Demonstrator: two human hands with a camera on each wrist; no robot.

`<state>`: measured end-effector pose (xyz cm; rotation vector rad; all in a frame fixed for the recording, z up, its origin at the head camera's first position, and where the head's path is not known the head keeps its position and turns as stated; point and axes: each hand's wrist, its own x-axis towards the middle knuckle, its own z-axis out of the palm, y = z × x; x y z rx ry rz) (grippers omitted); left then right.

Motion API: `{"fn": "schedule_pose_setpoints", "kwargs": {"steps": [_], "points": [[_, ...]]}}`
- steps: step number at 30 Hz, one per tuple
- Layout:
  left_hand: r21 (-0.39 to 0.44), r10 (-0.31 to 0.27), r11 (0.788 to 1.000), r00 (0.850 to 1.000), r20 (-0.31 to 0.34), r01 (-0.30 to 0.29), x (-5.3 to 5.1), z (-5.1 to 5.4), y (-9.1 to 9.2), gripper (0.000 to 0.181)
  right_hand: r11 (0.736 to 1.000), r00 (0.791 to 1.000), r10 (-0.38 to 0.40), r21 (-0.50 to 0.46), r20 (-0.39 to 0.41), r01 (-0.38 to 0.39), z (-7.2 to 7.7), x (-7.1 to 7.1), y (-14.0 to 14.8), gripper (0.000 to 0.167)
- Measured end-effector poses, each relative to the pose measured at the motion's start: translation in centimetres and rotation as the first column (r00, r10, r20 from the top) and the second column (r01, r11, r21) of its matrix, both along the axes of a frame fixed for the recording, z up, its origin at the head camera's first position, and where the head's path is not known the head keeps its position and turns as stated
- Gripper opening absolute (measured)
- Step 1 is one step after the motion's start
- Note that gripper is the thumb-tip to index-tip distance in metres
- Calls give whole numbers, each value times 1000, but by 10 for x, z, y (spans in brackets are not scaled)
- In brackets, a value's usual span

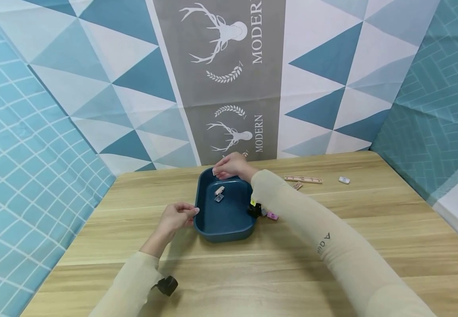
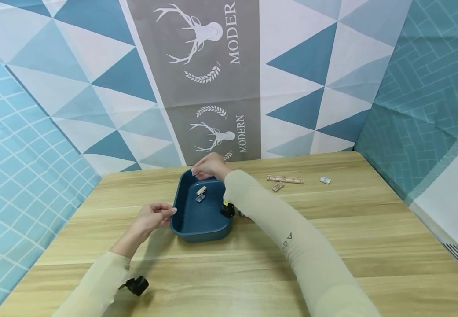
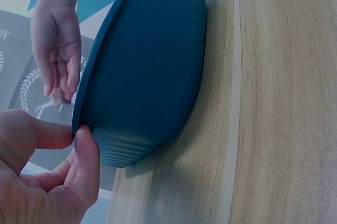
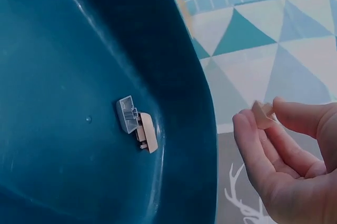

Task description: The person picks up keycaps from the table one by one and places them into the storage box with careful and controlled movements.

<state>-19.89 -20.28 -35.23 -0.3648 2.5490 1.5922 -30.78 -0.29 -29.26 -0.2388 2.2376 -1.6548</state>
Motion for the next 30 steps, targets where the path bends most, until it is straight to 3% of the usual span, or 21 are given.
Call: {"fn": "schedule_pose_setpoints", "kwargs": {"steps": [4, 9, 12, 15, 18, 24, 30], "points": [[13, -4, 1000, 1000, 0, 4, 0, -1, 0, 23, 984, 993, 43, 175, -110, -23, 1, 5, -3, 24], [4, 4, 1000, 1000, 9, -4, 0, -1, 1, 23, 937, 967, 112, 348, -230, -26, 2, 12, 0, 21], [-2, 3, 1000, 1000, 14, -3, 0, -2, 1, 23, 905, 940, 155, 425, -304, -11, 2, 15, 5, 19], [1, 4, 1000, 1000, 13, -4, 0, -3, 2, 22, 870, 896, 208, 492, -391, 13, 2, 19, 12, 17], [4, 3, 1000, 1000, 15, -3, 0, -3, 2, 22, 849, 848, 257, 527, -463, 30, 5, 28, 23, 16], [14, -6, 1000, 1000, 6, 6, -1, -2, 2, 22, 846, 779, 303, 531, -549, 45, 9, 46, 52, 12], [14, -12, 1000, 1000, -2, 12, -1, -2, 0, 23, 842, 755, 306, 535, -580, 69, 8, 57, 85, 14]]}}
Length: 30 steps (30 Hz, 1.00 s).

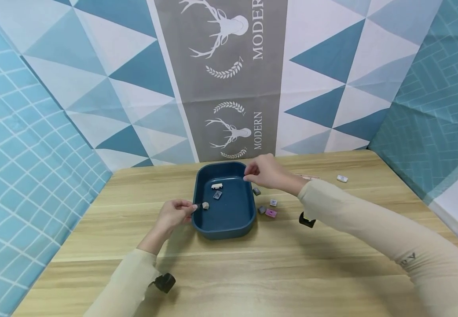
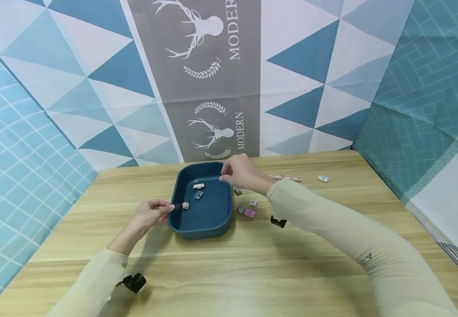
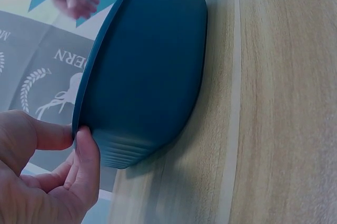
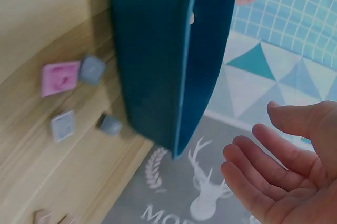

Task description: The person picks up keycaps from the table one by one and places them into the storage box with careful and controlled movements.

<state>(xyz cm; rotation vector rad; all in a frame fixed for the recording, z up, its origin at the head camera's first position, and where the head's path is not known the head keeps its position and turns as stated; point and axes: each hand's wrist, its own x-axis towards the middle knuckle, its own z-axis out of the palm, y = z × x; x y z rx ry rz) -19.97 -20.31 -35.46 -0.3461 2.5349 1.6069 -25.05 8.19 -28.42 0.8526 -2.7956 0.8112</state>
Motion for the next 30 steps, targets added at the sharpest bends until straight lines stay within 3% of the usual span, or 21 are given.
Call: {"fn": "schedule_pose_setpoints", "kwargs": {"steps": [8, 12, 21, 30], "points": [[9, 3, 1000, 1000, 2, -3, -2, -1, 3, 22, 999, 999, -27, 23, 21, 27, -8, 7, 46, 14], [13, -1, 1000, 1000, 1, 1, -1, -1, 3, 23, 994, 996, -84, 64, -11, 84, -16, 6, 74, 14], [-23, 17, 1000, 1000, 16, -16, 1, 1, -2, 25, 973, 974, -222, 78, 48, 218, -29, -8, 127, 18], [-16, 16, 1000, 1000, 15, -16, -1, -2, -1, 23, 950, 945, -304, 110, 118, 292, -46, -23, 178, 23]]}}
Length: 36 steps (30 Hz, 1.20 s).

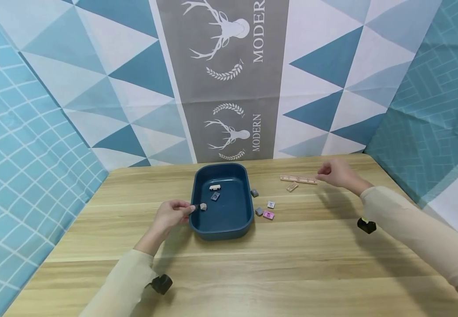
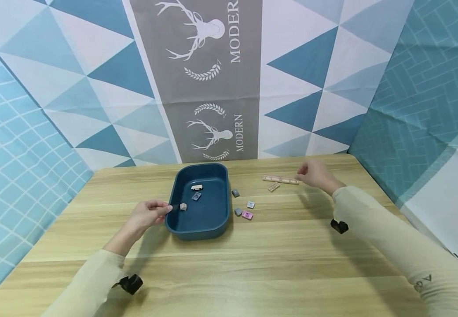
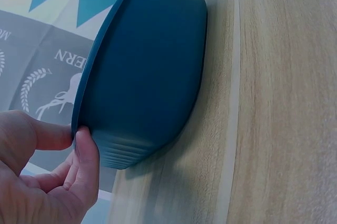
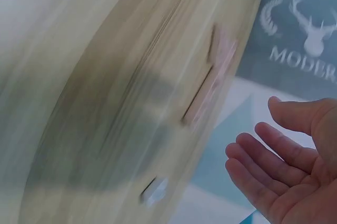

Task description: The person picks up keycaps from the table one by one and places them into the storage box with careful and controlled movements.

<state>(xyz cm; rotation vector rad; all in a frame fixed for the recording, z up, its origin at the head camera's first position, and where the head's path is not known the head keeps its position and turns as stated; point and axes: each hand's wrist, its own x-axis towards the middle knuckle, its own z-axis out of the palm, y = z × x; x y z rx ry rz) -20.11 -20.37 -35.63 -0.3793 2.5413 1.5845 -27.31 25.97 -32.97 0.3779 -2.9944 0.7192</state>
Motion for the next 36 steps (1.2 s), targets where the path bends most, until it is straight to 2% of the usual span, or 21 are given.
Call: {"fn": "schedule_pose_setpoints", "kwargs": {"steps": [7, 11, 13, 18, 21, 30, 36], "points": [[1, 8, 1000, 1000, 3, -8, -1, 2, 1, 23, 997, 998, -63, 37, 16, 62, -9, -8, 26, 28], [-12, 3, 1000, 1000, 3, -3, -1, 3, 1, 23, 993, 996, -93, 71, 14, 92, -16, -12, 40, 24], [-15, 4, 1000, 1000, 3, -4, -1, 4, 1, 23, 990, 995, -99, 104, 5, 98, -22, -15, 48, 22], [-12, 6, 1000, 1000, 6, -6, -1, 3, 1, 23, 979, 995, -96, 179, -5, 96, -37, -22, 64, 33], [-1, 7, 1000, 1000, 8, -7, 0, 3, 1, 23, 976, 996, -92, 198, -4, 91, -38, -24, 66, 26], [14, 4, 1000, 1000, -6, -4, 1, 5, 1, 24, 980, 995, -104, 171, -3, 103, -31, -25, 60, 22], [-4, -4, 1000, 1000, 11, 4, 0, 4, 1, 24, 984, 991, -134, 116, -5, 134, -36, -23, 57, 23]]}}
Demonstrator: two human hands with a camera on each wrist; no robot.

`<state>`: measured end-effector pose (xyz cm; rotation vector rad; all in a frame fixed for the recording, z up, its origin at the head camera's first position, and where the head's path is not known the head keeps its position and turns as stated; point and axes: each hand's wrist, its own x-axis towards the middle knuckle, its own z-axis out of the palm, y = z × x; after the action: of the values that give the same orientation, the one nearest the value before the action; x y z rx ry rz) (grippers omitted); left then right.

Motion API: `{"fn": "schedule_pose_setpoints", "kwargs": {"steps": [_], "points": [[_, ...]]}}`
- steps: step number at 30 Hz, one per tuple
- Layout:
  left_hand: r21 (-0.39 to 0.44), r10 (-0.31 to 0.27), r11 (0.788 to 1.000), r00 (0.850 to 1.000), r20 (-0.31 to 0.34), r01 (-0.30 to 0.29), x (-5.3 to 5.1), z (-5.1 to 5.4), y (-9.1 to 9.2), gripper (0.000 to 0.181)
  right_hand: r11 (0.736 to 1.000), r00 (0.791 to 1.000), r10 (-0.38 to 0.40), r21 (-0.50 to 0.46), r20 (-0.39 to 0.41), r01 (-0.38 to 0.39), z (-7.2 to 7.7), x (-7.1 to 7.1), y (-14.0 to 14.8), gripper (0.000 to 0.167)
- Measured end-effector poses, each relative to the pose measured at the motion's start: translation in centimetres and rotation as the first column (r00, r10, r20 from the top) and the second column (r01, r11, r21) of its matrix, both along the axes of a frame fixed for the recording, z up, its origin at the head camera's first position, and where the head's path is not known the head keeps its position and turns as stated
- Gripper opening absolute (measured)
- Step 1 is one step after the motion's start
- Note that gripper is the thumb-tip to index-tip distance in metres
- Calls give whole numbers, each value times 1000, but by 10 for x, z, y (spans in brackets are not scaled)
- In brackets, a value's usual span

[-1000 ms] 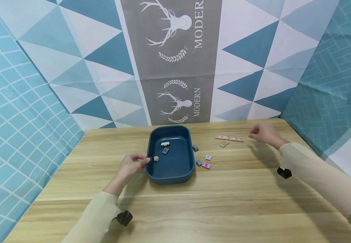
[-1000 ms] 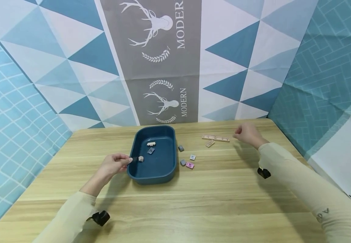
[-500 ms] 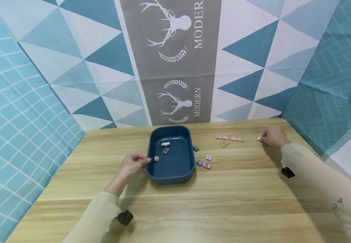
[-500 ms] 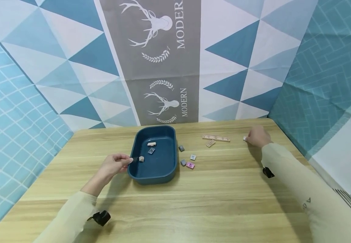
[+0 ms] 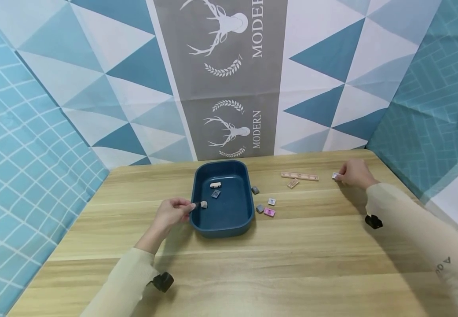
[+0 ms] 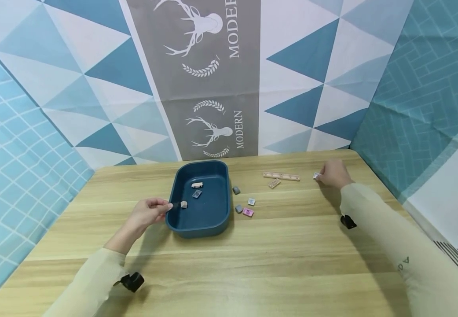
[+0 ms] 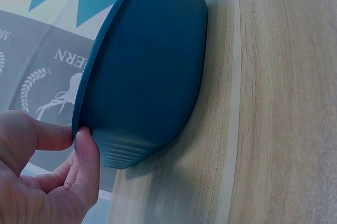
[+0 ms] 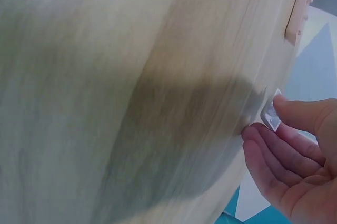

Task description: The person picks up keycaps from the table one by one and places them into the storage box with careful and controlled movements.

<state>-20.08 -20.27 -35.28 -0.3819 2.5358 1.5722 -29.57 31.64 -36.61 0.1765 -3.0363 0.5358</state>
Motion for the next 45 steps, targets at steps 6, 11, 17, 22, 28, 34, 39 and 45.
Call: {"fn": "schedule_pose_setpoints", "kwargs": {"steps": [6, 11, 17, 22, 28, 34, 39, 45], "points": [[11, 9, 1000, 1000, 10, -9, 1, -3, -2, 23, 988, 997, -79, -135, 13, 80, -4, 2, -3, 26], [21, 20, 1000, 1000, 0, -20, 2, -4, -2, 23, 961, 992, -106, -251, 69, 121, -3, 1, -7, 28], [12, 28, 1000, 1000, 1, -28, 2, -4, -3, 23, 940, 987, -109, -312, 115, 140, -2, 0, -9, 26], [3, 29, 1000, 1000, 5, -29, 2, -4, -3, 24, 942, 986, -122, -300, 118, 153, 0, -1, -12, 28], [6, 20, 1000, 1000, -6, -19, 1, -2, -2, 22, 946, 986, -103, -293, 133, 138, -2, -6, -17, 30], [7, 12, 1000, 1000, -12, -12, 1, 0, 0, 24, 972, 987, -69, -211, 148, 100, -5, -13, -15, 38], [11, 16, 1000, 1000, -10, -16, 0, 0, 1, 23, 986, 987, -70, -140, 145, 91, -7, -17, -12, 39], [19, 19, 1000, 1000, -22, -19, 1, -1, 1, 21, 989, 986, -53, -130, 157, 74, -7, -20, -13, 35]]}}
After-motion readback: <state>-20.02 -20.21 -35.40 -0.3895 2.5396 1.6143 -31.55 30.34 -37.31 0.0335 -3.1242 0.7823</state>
